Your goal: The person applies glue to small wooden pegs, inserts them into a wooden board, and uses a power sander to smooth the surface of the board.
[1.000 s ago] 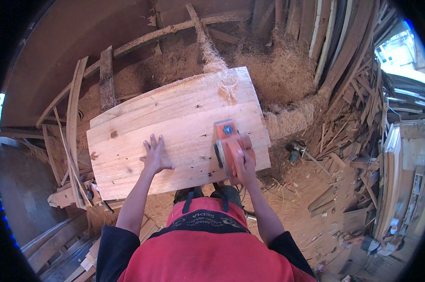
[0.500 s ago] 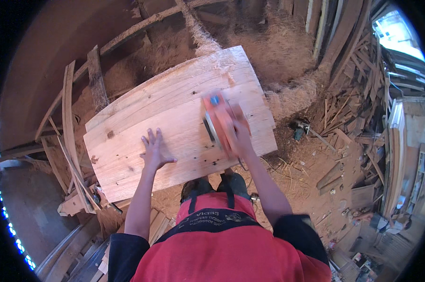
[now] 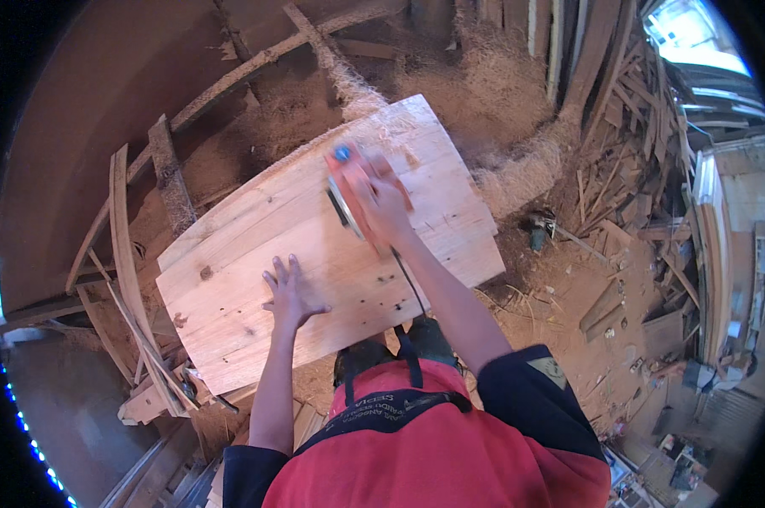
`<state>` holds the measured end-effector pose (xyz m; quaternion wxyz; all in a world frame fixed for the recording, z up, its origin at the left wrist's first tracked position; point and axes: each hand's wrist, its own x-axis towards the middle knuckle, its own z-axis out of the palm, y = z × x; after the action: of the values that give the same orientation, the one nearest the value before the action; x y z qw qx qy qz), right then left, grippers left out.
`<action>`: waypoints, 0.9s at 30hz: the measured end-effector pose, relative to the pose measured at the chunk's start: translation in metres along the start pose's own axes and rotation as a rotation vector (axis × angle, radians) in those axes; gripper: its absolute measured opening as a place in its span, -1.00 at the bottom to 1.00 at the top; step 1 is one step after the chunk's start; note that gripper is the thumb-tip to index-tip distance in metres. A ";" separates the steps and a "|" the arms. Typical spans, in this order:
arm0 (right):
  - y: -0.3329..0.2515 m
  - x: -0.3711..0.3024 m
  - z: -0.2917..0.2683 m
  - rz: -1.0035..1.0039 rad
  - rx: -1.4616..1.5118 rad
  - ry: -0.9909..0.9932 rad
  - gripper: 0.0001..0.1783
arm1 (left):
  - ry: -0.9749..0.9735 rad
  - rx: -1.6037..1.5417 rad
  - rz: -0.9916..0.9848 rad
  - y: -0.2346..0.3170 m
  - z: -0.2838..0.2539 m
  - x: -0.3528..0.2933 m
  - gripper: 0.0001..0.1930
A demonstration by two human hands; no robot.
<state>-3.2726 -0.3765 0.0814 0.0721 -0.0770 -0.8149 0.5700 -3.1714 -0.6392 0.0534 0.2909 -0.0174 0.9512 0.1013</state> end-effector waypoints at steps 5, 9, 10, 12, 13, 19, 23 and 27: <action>0.006 -0.014 -0.003 0.074 -0.006 -0.093 -0.45 | 0.197 -0.131 0.120 -0.045 0.021 -0.004 0.38; 0.005 -0.172 -0.057 0.197 0.085 -0.232 -0.52 | 0.213 -0.048 0.021 -0.086 0.034 -0.032 0.33; 0.006 -0.207 -0.069 0.274 0.109 -0.243 -0.52 | 0.184 -0.050 0.026 -0.080 0.032 -0.038 0.35; 0.011 -0.260 -0.086 0.520 0.162 -0.317 -0.53 | 0.163 -0.052 0.031 -0.073 0.026 -0.040 0.36; 0.010 -0.254 -0.081 0.512 0.163 -0.320 -0.53 | 0.141 -0.048 0.016 -0.071 0.023 -0.039 0.37; 0.008 -0.115 -0.002 0.169 0.148 -0.157 -0.53 | 0.103 0.008 -0.007 -0.071 0.017 -0.037 0.39; -0.020 0.005 0.043 0.039 -0.011 -0.054 -0.42 | 0.078 0.025 0.007 -0.067 0.008 -0.032 0.39; 0.000 -0.027 0.039 0.045 -0.029 -0.069 -0.43 | 0.115 0.025 0.039 -0.068 0.011 -0.032 0.38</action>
<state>-3.2541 -0.4175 0.0671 0.0301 -0.0767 -0.8230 0.5621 -3.1324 -0.7045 0.0503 0.2338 -0.0008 0.9678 0.0937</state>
